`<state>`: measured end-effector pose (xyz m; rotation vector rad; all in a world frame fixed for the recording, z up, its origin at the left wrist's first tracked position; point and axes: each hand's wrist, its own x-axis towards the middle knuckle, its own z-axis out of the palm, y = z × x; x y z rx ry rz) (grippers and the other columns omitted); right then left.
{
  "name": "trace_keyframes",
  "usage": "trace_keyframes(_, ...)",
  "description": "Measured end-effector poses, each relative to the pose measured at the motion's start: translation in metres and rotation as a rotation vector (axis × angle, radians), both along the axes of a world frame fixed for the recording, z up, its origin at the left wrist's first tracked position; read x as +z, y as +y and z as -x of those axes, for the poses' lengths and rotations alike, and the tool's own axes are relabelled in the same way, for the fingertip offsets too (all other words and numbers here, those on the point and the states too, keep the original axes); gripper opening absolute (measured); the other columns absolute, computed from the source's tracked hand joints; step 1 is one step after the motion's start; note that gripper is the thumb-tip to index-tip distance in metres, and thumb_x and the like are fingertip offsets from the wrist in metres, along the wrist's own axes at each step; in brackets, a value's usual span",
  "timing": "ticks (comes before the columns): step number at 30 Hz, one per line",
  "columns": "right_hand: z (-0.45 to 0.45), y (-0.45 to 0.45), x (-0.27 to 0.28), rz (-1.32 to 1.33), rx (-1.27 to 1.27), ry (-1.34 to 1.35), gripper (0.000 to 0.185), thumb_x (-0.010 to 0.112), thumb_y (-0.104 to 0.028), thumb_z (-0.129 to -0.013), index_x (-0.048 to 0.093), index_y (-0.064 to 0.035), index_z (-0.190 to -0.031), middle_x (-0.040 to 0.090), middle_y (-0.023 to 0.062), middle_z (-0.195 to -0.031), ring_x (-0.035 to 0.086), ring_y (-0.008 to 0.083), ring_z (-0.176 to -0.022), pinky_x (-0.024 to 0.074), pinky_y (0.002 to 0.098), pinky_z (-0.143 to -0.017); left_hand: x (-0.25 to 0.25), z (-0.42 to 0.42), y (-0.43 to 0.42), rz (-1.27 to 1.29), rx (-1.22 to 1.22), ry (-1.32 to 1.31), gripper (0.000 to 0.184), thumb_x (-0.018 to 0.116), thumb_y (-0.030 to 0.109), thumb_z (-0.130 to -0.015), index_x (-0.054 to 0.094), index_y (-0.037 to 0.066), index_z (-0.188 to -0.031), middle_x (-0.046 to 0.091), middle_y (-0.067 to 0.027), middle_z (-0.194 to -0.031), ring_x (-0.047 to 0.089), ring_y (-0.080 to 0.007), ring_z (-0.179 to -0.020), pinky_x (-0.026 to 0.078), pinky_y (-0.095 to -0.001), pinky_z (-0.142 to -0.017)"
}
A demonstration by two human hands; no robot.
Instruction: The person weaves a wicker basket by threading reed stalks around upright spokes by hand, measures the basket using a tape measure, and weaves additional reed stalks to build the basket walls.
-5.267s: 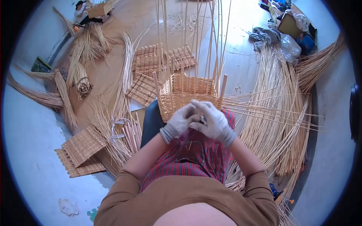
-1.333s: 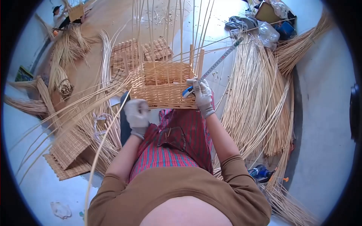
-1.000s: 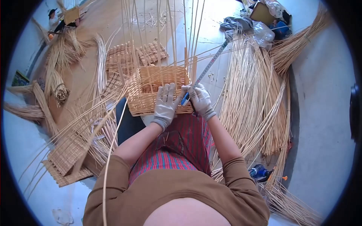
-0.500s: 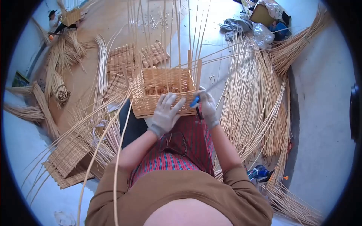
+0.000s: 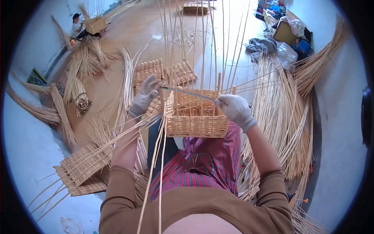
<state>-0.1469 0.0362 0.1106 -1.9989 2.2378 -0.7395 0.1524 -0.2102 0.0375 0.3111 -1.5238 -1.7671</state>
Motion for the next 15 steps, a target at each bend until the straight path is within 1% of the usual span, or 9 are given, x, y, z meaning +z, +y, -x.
trace_keyframes(2, -0.006, -0.013, 0.015, -0.023, -0.002, 0.031, 0.032, 0.058, -0.039, -0.096, 0.072, -0.0112, -0.088, 0.069, 0.0163, -0.082, 0.068, 0.0382, -0.082, 0.0526, 0.0490, -0.071, 0.000, 0.015, -0.011, -0.006, -0.146, -0.034, 0.080, 0.078, 0.019, -0.090, 0.033, 0.012, -0.156, 0.062, -0.0125, -0.131, 0.064, -0.0196, -0.111, 0.051, -0.0380, -0.103)
trace_keyframes(3, -0.008, -0.018, 0.021, -0.060, -0.001, 0.060, 0.032, 0.058, -0.040, -0.096, 0.072, -0.0123, -0.089, 0.070, 0.0158, -0.083, 0.068, 0.0381, -0.082, 0.0528, 0.0490, -0.071, 0.005, 0.022, -0.007, -0.078, -0.159, -0.023, 0.060, 0.072, 0.014, -0.094, 0.046, 0.009, -0.148, 0.066, -0.0098, -0.121, 0.067, -0.0191, -0.105, 0.053, -0.0375, -0.100)
trace_keyframes(6, 0.000, -0.031, 0.038, -0.197, -0.055, 0.100, 0.029, 0.058, -0.039, -0.096, 0.075, -0.0149, -0.095, 0.072, 0.0149, -0.089, 0.070, 0.0348, -0.084, 0.0544, 0.0461, -0.074, -0.013, 0.024, -0.020, -0.104, -0.095, -0.077, 0.027, 0.064, 0.014, -0.100, 0.065, 0.003, -0.124, 0.070, -0.0066, -0.107, 0.068, -0.0179, -0.099, 0.057, -0.0343, -0.092)
trace_keyframes(7, 0.022, -0.037, 0.031, -0.134, 0.009, 0.076, 0.030, 0.058, -0.038, -0.095, 0.075, -0.0135, -0.099, 0.073, 0.0152, -0.090, 0.071, 0.0339, -0.086, 0.0543, 0.0442, -0.077, -0.013, 0.025, -0.019, -0.107, -0.090, -0.070, 0.027, 0.064, 0.014, -0.100, 0.065, 0.003, -0.124, 0.070, -0.0066, -0.107, 0.068, -0.0179, -0.099, 0.057, -0.0343, -0.092)
trace_keyframes(9, 0.043, -0.037, 0.059, -0.177, -0.099, 0.006, 0.037, 0.058, -0.043, -0.096, 0.075, -0.0108, -0.102, 0.074, 0.0130, -0.095, 0.071, 0.0300, -0.088, 0.0545, 0.0415, -0.081, -0.015, 0.024, -0.017, -0.105, -0.112, -0.002, 0.030, 0.064, 0.017, -0.100, 0.064, 0.004, -0.126, 0.070, -0.0065, -0.107, 0.068, -0.0178, -0.098, 0.056, -0.0348, -0.091)
trace_keyframes(10, 0.065, -0.034, 0.059, 0.028, -0.008, -0.131, 0.031, 0.064, -0.037, -0.093, 0.075, -0.0095, -0.103, 0.074, 0.0151, -0.091, 0.071, 0.0325, -0.086, 0.0536, 0.0428, -0.080, -0.014, 0.024, -0.016, -0.090, -0.131, 0.029, 0.030, 0.062, 0.019, -0.101, 0.063, 0.003, -0.127, 0.070, -0.0071, -0.107, 0.069, -0.0177, -0.097, 0.058, -0.0357, -0.093)
trace_keyframes(12, 0.103, -0.027, 0.054, 0.177, -0.076, 0.140, 0.031, 0.066, -0.036, -0.093, 0.075, -0.0086, -0.104, 0.074, 0.0163, -0.093, 0.071, 0.0315, -0.084, 0.0536, 0.0425, -0.077, -0.014, 0.021, -0.018, -0.127, -0.112, -0.001, 0.032, 0.062, 0.022, -0.101, 0.063, 0.004, -0.127, 0.070, -0.0072, -0.106, 0.069, -0.0186, -0.097, 0.058, -0.0360, -0.093)
trace_keyframes(13, 0.114, -0.022, 0.052, -0.128, -0.166, 0.026, 0.033, 0.065, -0.036, -0.094, 0.075, -0.0074, -0.107, 0.073, 0.0181, -0.094, 0.070, 0.0317, -0.081, 0.0536, 0.0430, -0.075, -0.014, 0.020, -0.018, -0.124, -0.090, -0.031, 0.034, 0.063, 0.023, -0.100, 0.062, 0.004, -0.128, 0.069, -0.0075, -0.106, 0.069, -0.0196, -0.097, 0.058, -0.0359, -0.093)
trace_keyframes(15, 0.131, -0.018, 0.011, -0.305, -0.130, -0.158, 0.032, 0.066, -0.034, -0.093, 0.075, -0.0069, -0.109, 0.073, 0.0191, -0.093, 0.069, 0.0309, -0.079, 0.0543, 0.0421, -0.074, -0.012, 0.019, -0.018, -0.111, -0.073, -0.043, 0.035, 0.064, 0.023, -0.100, 0.062, 0.004, -0.129, 0.070, -0.0079, -0.107, 0.069, -0.0202, -0.097, 0.058, -0.0366, -0.092)
